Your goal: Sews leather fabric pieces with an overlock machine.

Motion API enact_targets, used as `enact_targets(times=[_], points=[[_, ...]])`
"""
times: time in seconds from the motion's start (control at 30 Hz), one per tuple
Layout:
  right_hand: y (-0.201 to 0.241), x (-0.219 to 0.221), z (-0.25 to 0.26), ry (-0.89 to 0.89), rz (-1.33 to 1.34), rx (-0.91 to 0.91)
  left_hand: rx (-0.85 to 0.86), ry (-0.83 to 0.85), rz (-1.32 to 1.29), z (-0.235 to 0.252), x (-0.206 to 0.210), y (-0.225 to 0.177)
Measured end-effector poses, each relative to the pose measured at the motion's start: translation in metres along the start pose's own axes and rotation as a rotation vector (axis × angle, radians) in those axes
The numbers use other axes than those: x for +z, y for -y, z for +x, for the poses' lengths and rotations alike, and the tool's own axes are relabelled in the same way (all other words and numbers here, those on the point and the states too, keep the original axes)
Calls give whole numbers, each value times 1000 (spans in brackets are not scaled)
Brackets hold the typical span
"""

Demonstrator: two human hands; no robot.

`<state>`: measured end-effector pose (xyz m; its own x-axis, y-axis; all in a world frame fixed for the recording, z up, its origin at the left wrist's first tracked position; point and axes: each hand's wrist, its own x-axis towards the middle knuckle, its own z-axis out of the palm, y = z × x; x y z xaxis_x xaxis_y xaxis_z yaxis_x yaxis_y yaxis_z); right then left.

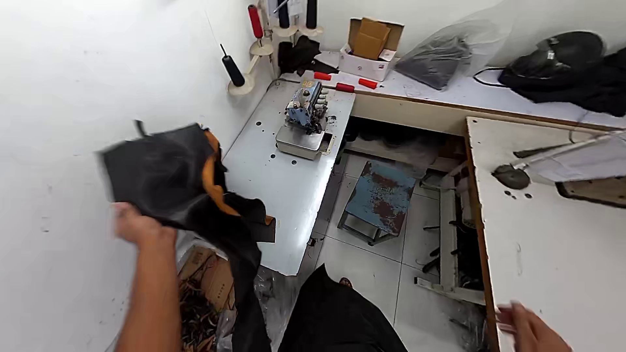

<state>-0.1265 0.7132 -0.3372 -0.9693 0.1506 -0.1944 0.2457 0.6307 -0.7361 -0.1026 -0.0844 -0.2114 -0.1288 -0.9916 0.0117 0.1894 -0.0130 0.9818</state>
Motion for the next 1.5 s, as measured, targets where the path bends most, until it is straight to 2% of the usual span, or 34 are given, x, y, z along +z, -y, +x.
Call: enact_targets(times=[0.1,0.2,0.3,0.4,0.5,0.6,0.77,0.83,0.9,0.93,1.03,1.13,1.23,1.3,1.4,1.5], points=[[89,42,135,117,-133,-177,-421,-21,355,-5,11,129],[143,67,208,211,-255,-338,-616,-84,694,-38,18,216],[183,95,242,278,-175,-329,-703,-154,791,-60,37,256],[193,125,244,417,-208,-218,-667,-156,959,-71,33,276],[221,165,262,609,-378,-310,-678,-222,1005,-66,42,280],[266,213,302,757,-489,-429,-658,-283,1022,-69,50,285],[340,320,388,982,-668,-648,-477,-456,1083,-85,50,313],[358,358,407,1040,-717,-761,-324,-530,1112,-98,53,327],[368,407,419,1147,-641,-916,-117,-617,1121,-95,55,339],[362,434,428,1204,-586,-1021,-29,-666,1107,-92,53,346],[328,485,455,1331,-435,-1305,80,-717,1047,-104,46,356],[310,514,473,1267,-284,-1496,182,-748,1034,-102,46,356],[299,520,488,1292,-147,-1558,284,-816,996,-106,48,356],[295,523,496,1335,-48,-1558,460,-883,999,-109,53,350],[292,535,500,1402,149,-1533,792,-766,1043,-120,82,302],[299,523,484,1512,241,-1355,940,-600,985,-153,148,235]])
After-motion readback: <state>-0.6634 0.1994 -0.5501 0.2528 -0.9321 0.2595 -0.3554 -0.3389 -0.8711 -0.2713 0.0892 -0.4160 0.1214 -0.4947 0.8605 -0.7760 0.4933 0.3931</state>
